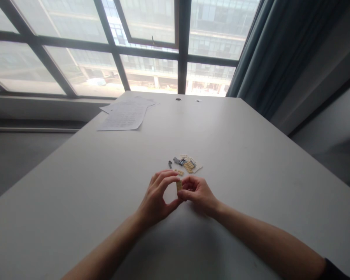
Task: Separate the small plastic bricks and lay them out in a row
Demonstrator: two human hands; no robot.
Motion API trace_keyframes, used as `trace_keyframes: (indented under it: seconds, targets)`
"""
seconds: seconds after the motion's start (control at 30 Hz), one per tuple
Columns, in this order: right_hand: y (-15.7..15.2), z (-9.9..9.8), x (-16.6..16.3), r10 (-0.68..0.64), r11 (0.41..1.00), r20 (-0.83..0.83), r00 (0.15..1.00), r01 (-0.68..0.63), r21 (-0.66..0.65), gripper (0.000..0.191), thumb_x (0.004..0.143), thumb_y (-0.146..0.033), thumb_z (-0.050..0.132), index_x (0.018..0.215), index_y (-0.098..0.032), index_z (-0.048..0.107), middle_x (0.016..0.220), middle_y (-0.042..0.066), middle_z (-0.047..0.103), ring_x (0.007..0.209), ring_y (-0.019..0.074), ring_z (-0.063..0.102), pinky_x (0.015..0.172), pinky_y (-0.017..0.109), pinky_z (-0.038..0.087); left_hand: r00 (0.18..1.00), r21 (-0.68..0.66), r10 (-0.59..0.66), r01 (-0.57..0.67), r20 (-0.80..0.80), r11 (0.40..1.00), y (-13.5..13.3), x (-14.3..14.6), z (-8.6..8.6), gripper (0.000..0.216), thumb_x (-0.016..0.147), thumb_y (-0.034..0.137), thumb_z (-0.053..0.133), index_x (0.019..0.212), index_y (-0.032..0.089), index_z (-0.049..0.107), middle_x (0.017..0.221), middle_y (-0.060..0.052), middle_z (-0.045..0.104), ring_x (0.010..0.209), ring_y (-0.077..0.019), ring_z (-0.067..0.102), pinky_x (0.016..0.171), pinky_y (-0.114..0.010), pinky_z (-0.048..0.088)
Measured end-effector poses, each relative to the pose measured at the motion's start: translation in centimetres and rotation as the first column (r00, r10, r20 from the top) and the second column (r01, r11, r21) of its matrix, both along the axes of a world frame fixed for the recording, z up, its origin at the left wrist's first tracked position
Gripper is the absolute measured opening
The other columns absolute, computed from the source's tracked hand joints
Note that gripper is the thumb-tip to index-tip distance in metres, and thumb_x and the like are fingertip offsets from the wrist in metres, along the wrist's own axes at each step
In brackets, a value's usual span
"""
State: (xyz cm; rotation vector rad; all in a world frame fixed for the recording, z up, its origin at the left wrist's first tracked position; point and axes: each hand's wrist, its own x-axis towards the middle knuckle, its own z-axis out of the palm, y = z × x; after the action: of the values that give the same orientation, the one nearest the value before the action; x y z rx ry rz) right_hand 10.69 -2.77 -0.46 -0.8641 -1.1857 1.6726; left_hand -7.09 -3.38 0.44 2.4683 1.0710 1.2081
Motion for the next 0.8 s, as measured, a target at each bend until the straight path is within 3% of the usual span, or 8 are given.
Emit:
trace_keyframes:
  seconds: [0.2, 0.4, 0.8]
  targets:
    - [0.21, -0.14, 0.52, -0.003, 0.994, 0.004, 1.000, 0.003, 0.111, 0.048, 0.067, -0.018, 0.074, 0.113, -0.021, 0.060, 0.077, -0.001, 0.064, 0.067, 0.0118, 0.060, 0.064, 0.026, 0.048, 1.000, 0.024, 0.016, -0.016, -0.003, 1.000, 0.34, -0.30, 0.06, 0.044, 0.075, 0.027, 0.072, 0.115, 0.023, 0.052, 0.115, -0.010, 0.059, 0.113, -0.0258, 0.052, 0.094, -0.043, 0.046]
    - [0.38, -0.50, 0.91, 0.053, 0.979, 0.044, 0.998, -0.060, 0.193, 0.044, 0.071, -0.018, 0.070, 0.114, -0.022, 0.063, 0.081, 0.000, 0.066, 0.067, 0.0100, 0.057, 0.064, 0.024, 0.046, 0.999, 0.057, 0.051, -0.052, 0.015, 0.997, 0.89, -0.63, -0.34, 0.048, 0.072, 0.034, 0.076, 0.114, 0.024, 0.055, 0.111, -0.009, 0.062, 0.110, -0.0255, 0.054, 0.093, -0.043, 0.047]
    - [0.43, -0.63, 0.84, -0.004, 0.964, 0.128, 0.992, -0.030, 0.263, 0.048, 0.071, -0.016, 0.067, 0.118, -0.022, 0.063, 0.080, 0.000, 0.067, 0.071, 0.0118, 0.060, 0.068, 0.026, 0.048, 0.996, 0.052, 0.088, -0.087, -0.017, 0.995, 0.69, -0.42, -0.17, 0.045, 0.076, 0.029, 0.072, 0.118, 0.024, 0.055, 0.113, -0.009, 0.061, 0.111, -0.0256, 0.053, 0.094, -0.044, 0.046]
